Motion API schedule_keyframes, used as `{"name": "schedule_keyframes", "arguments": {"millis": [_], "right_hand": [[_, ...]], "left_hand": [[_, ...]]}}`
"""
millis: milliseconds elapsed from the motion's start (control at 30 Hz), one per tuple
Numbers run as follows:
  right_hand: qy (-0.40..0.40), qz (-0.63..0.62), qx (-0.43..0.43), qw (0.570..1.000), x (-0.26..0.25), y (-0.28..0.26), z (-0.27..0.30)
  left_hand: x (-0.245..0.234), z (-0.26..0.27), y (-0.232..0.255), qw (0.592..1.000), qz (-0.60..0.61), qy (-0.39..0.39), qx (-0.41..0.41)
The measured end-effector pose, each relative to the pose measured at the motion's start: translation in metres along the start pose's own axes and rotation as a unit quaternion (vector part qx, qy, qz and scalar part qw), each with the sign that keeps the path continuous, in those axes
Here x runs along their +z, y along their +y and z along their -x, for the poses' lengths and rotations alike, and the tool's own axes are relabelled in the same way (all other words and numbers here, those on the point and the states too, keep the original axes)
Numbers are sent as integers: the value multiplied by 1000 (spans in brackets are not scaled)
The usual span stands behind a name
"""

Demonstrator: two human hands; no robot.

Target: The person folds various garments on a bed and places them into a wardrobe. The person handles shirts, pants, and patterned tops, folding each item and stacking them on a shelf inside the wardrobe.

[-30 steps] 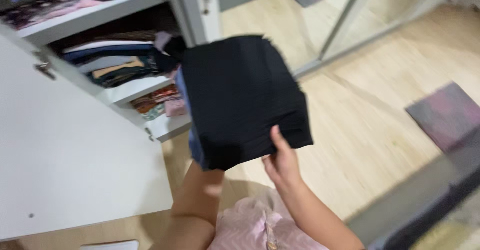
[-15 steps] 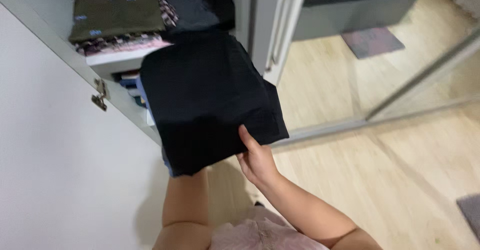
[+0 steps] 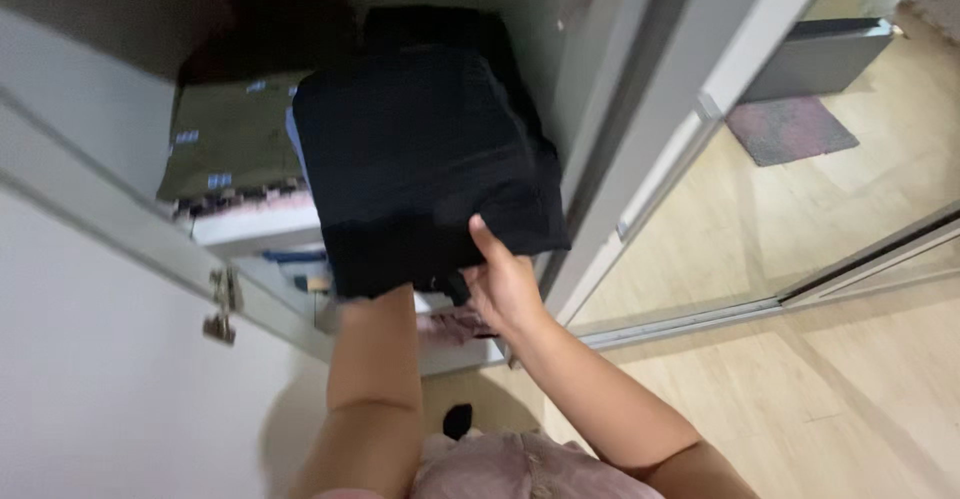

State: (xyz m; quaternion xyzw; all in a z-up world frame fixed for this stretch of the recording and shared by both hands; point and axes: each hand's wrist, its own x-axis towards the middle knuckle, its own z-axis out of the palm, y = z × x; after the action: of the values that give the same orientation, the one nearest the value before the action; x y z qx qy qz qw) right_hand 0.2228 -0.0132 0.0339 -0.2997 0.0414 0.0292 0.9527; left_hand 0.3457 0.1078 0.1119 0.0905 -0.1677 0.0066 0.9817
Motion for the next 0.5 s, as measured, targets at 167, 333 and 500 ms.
{"name": "schedule_keyframes", "arguments": {"millis": [167, 333, 500], "right_hand": [[24, 4, -41, 999, 12, -5, -101], [-48, -80, -123, 988, 27, -6, -169], [-16, -89, -122, 988, 16, 6, -189]], "left_hand": [[-15, -89, 3, 999, 8, 21, -25], [-48, -118, -3, 996, 20, 72, -57], [-83, -113, 0, 992, 31, 104, -67]]}}
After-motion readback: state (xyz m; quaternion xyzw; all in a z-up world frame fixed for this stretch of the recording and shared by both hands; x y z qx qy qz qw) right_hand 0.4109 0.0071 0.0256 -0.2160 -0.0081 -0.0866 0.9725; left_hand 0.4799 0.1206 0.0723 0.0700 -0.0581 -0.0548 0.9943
